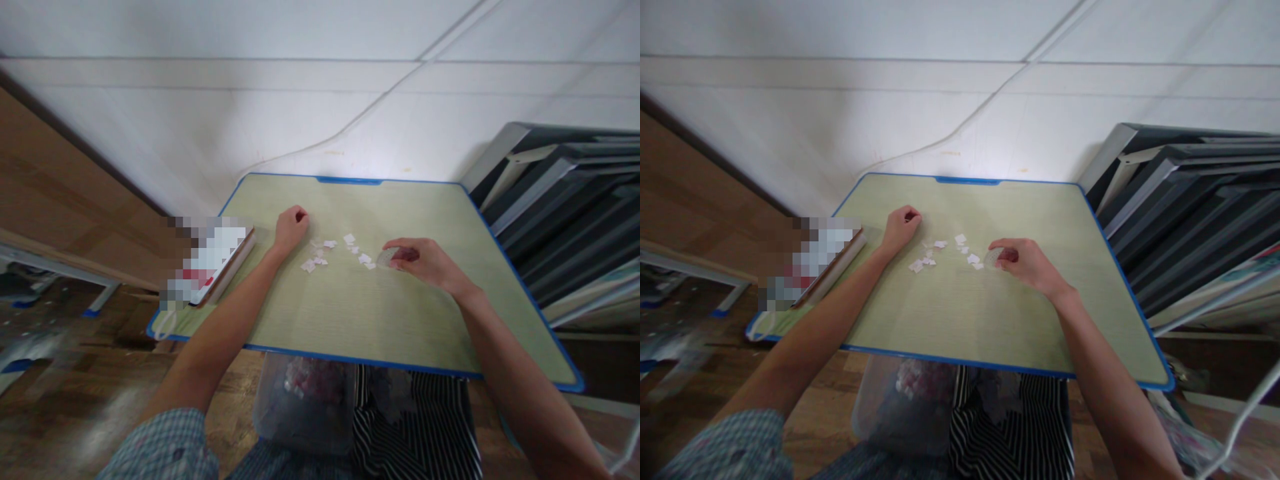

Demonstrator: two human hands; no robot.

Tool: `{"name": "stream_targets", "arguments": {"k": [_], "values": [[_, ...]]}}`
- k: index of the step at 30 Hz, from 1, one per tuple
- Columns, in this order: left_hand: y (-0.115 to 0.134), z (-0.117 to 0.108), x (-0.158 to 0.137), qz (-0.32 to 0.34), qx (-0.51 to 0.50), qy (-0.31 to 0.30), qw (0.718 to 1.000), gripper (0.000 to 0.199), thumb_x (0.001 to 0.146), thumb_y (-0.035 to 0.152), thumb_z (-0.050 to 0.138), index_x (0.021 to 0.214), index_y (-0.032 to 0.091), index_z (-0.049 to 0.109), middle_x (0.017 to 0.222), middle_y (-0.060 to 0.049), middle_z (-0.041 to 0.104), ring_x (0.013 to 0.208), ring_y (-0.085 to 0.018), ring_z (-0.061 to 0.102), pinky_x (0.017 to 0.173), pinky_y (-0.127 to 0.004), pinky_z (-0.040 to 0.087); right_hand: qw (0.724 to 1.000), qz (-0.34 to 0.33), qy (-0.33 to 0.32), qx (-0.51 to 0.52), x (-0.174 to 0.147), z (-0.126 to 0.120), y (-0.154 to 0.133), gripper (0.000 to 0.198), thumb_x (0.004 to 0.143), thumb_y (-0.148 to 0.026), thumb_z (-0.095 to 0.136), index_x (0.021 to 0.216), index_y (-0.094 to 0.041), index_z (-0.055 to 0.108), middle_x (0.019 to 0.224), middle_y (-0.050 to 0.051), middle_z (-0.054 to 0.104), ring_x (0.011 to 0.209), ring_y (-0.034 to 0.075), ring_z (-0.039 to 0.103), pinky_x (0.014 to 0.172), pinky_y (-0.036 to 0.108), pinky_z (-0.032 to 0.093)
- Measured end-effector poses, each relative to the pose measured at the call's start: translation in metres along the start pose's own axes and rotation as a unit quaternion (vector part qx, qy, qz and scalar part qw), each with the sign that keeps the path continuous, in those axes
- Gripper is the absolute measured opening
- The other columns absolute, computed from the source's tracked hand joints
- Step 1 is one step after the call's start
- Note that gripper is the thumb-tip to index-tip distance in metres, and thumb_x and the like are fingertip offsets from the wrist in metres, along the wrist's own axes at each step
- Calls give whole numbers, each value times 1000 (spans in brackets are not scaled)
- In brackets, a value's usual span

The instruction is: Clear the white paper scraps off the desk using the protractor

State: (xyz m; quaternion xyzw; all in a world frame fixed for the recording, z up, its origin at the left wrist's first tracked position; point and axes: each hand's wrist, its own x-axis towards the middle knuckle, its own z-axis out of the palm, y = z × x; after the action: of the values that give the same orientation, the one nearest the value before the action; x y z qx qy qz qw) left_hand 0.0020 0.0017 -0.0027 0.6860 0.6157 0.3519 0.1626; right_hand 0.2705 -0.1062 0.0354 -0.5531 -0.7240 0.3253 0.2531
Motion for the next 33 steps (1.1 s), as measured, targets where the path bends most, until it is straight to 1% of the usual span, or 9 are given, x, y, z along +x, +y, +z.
{"name": "stream_targets", "arguments": {"k": [4, 9, 13, 18, 25, 33], "values": [[0, 0, 0, 1, 2, 3, 1000, 14, 71, 21, 43, 67, 16, 56, 69, -3, 61, 66, -13, 51, 67, -26, 40, 999, -7, -25, 25, 0, 1, -1, 32, 66, -27, 60, 94, -12, 66, 65, 2, 60, 57, 12, 54, 57, 25, 46], [-1, 1, 0, 4, 1, 6, 1000, 14, 70, 20, 42, 66, 16, 55, 69, -2, 60, 66, -12, 51, 67, -25, 40, 998, 3, -54, 41, -1, -1, -1, 32, 65, -25, 61, 94, -13, 66, 63, 0, 59, 56, 12, 54, 57, 25, 45], [-1, 1, 0, 4, -5, 7, 1000, 14, 70, 20, 42, 66, 16, 55, 68, -2, 60, 65, -12, 51, 67, -26, 40, 994, 11, -94, 62, -2, -2, -3, 30, 64, -23, 61, 92, -13, 65, 66, 1, 60, 58, 11, 55, 57, 24, 45], [0, 0, 0, 4, -3, 5, 1000, 13, 70, 20, 42, 66, 16, 54, 68, -3, 60, 65, -12, 51, 67, -26, 40, 983, 38, -151, 97, -4, -4, -5, 32, 63, -24, 62, 93, -13, 64, 65, 0, 60, 58, 11, 56, 57, 24, 45], [-1, 1, 0, 5, -4, 9, 1000, 13, 69, 20, 43, 65, 16, 54, 67, -2, 60, 64, -12, 50, 66, -26, 40, 979, 44, -187, 74, -7, -9, -11, 33, 65, -26, 62, 94, -13, 63, 66, 1, 61, 59, 11, 56, 59, 26, 45], [-1, 1, 0, 3, -13, 8, 1000, 13, 69, 20, 43, 65, 16, 55, 66, -2, 59, 64, -12, 50, 66, -25, 40, 980, 15, -196, 39, -8, -10, -14, 33, 67, -29, 62, 96, -14, 64, 67, 1, 62, 60, 12, 56, 61, 27, 45]]}}
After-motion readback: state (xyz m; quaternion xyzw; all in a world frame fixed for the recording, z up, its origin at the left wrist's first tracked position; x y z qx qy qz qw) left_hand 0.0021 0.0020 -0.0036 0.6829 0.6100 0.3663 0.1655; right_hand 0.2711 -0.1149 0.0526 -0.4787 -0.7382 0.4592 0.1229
